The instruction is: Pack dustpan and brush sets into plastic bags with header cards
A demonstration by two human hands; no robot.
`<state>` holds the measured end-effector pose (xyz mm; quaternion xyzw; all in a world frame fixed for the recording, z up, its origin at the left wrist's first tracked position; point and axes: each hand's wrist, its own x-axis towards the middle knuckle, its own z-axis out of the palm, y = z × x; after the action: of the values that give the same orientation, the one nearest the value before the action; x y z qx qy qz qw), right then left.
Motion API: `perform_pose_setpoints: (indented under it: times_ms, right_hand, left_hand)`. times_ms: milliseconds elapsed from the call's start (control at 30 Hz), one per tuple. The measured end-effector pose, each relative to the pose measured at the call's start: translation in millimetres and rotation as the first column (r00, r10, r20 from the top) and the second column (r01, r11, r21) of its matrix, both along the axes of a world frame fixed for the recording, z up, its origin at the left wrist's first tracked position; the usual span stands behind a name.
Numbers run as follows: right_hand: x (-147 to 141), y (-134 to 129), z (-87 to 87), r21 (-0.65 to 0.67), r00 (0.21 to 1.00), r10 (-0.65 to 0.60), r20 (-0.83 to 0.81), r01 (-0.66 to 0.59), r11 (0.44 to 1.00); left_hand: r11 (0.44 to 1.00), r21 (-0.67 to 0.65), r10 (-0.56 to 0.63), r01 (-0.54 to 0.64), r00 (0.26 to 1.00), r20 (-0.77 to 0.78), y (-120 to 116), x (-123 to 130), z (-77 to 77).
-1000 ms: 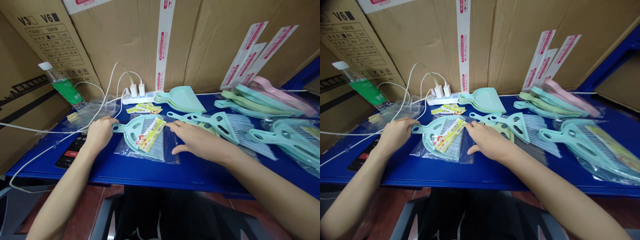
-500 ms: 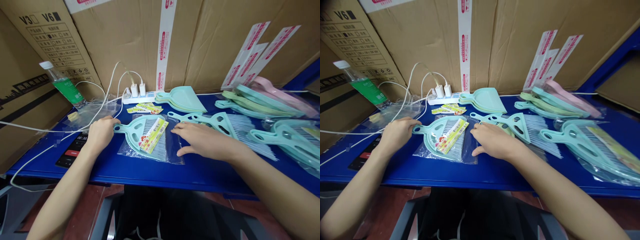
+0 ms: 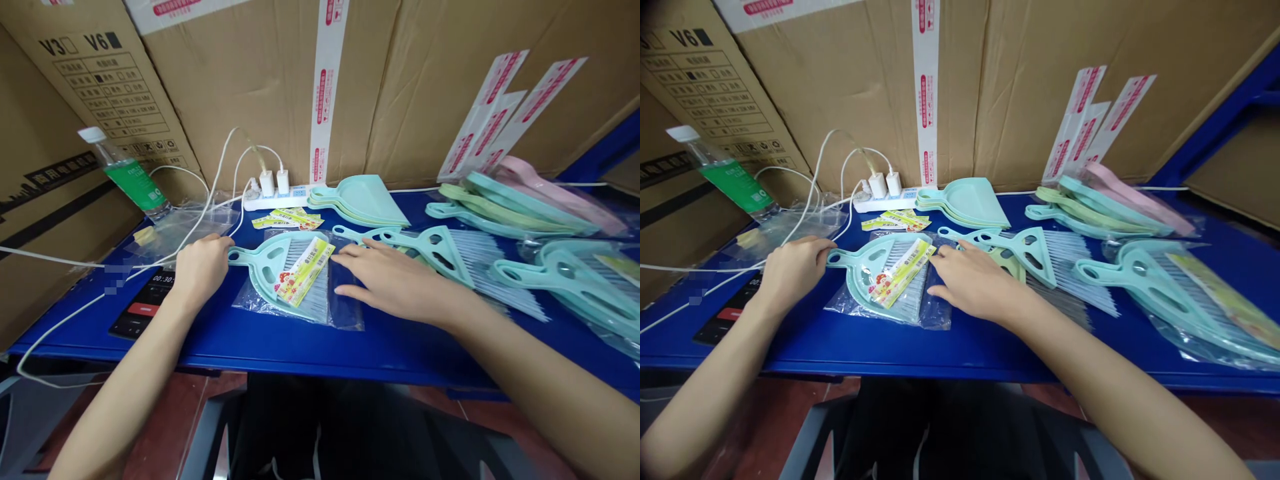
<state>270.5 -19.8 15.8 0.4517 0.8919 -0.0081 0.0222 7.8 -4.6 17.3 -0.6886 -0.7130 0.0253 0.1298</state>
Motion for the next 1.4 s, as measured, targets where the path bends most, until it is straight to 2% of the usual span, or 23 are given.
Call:
perform_pose_setpoints:
  times_ms: [267,500,800,1000,1100,1233,1400]
  right_hand:
    - [-0.8,5.5,-10.2,-0.022,0.99,0.019,-0.143,-0.022,1.0]
    - [1.8,8.2,-14.1,-0.053,0.99,0.024,-0.138,-0.032,0.998]
    - [10.5,20.8,-28.8,-0.037,0.991,0.069,-0.112,-0.074,0.997]
    - [9.0,17.7,-23.4,-0.04,0.996,0.043,-0.076,-0.046,0.998]
    - [6.6,14.7,-21.6,-0.015,0.992,0.075,-0.101,-0.077,0.997]
    - [4.4,13.0,-24.0,-0.023,0.986,0.116,-0.117,-0.12,0.993]
    - [5.1,14.2,-26.7,-0.029,0.987,0.108,-0.119,-0.112,0.993]
  left_hand:
    - [1.0,0.0,0.017,-0.017,1.0,-0.012,-0.3,1.4,0.5]
    - [1.0,-0.017,0.012,-0.013,1.0,-0.018,-0.1,2.0,1.1]
    - [1.0,-0.018,-0.002,0.001,0.999,-0.04,-0.5,1.0,-0.1]
    - [1.0,-0.021,0.003,-0.004,1.0,-0.018,0.8,0.2,-0.7]
    - [1.0,-0.027,0.009,-0.009,1.0,-0.018,1.0,0.5,-1.0]
    - [1.0,-0.028,0.004,-0.005,1.0,-0.021,0.8,0.6,-1.4]
    - [1.0,-0.025,0.0,0.0,1.0,-0.017,1.0,0.4,-1.4]
